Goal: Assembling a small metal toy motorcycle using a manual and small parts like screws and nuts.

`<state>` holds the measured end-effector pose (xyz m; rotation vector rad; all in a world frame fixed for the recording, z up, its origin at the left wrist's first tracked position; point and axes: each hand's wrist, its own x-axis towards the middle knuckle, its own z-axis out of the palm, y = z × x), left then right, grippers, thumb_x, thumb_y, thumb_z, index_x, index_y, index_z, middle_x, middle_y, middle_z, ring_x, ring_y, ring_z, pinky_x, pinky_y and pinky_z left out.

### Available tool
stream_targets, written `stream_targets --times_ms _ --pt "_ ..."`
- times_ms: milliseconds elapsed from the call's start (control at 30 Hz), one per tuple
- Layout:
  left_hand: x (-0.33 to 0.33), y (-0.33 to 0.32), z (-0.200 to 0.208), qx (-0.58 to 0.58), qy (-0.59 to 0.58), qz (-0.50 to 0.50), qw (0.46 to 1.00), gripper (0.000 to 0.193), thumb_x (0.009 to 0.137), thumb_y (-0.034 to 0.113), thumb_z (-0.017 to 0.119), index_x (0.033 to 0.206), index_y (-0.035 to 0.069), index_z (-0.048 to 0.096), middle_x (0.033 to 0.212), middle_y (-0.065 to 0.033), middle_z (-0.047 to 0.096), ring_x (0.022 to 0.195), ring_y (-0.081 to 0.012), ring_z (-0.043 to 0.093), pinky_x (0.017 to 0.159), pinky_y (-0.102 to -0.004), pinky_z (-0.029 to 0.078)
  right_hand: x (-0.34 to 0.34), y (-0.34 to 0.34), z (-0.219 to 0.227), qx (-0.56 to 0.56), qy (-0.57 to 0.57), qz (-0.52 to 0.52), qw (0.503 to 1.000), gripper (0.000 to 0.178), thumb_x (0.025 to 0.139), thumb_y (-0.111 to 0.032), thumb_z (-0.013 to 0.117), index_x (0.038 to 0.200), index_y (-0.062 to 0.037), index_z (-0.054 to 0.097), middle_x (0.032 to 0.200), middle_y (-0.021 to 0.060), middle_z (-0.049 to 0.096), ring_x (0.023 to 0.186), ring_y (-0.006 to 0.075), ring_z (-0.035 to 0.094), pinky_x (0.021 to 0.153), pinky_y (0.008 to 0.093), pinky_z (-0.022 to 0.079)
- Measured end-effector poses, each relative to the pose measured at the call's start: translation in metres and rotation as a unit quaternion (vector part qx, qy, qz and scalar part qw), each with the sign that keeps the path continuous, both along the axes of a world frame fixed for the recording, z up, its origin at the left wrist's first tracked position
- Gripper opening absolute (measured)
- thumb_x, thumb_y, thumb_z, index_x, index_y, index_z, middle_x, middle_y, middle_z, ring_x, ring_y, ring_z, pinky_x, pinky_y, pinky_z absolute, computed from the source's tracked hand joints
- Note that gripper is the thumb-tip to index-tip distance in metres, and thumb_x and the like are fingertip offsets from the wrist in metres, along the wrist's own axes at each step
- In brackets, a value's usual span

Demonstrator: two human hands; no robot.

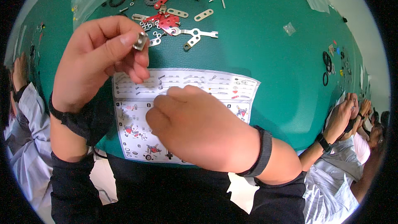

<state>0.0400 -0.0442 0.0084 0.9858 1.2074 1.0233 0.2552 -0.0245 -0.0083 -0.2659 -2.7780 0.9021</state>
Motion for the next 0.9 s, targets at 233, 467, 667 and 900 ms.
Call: stream_targets --times_ms 233,467,667,900 --pt "0.007 -0.007 0.001 -0.029 -0.033 -0.017 0.999 0.021 0.098 0.018 0.062 0.096 -0.002 0.064 0.08 -0.0093 0.069 0.067 -0.0163 0.069 0.062 -0.0261 0.056 0.011 0.015 0.008 -0.072 0.089 -0.175 0.978 0.024 0.074 0.004 0.076 0.091 -0.0028 0.061 0.079 0.0094 0.063 0.067 0.0237 0.06 0.063 0.0318 0.048" --pt "0.014 -0.016 -0.001 -0.053 -0.058 -0.01 0.997 0.018 0.097 0.015 0.063 0.097 -0.003 0.065 0.077 -0.0084 0.069 0.067 -0.0159 0.069 0.062 -0.0266 0.056 0.013 0.009 0.004 -0.11 0.11 -0.239 0.958 0.01 0.09 0.008 0.062 0.097 0.0016 0.06 0.085 0.0068 0.064 0.074 0.0117 0.061 0.068 0.0238 0.05" --pt "0.022 -0.024 -0.014 -0.049 -0.046 -0.044 0.997 0.018 0.097 0.014 0.063 0.097 -0.003 0.066 0.079 -0.0083 0.069 0.068 -0.0159 0.069 0.063 -0.0263 0.056 0.022 -0.002 -0.007 -0.129 0.152 -0.227 0.953 0.011 0.095 0.009 0.054 0.105 0.0052 0.056 0.093 0.0106 0.065 0.08 0.0134 0.063 0.074 0.0243 0.052" --pt "0.028 -0.038 -0.022 -0.021 -0.066 -0.025 0.997 0.018 0.098 0.015 0.062 0.097 -0.003 0.066 0.081 -0.0073 0.069 0.071 -0.0143 0.068 0.065 -0.0254 0.056 0.018 -0.009 -0.016 -0.191 0.163 -0.236 0.939 0.009 0.1 -0.003 0.054 0.106 0.0039 0.055 0.092 0.0083 0.063 0.076 0.0114 0.06 0.071 0.024 0.049"
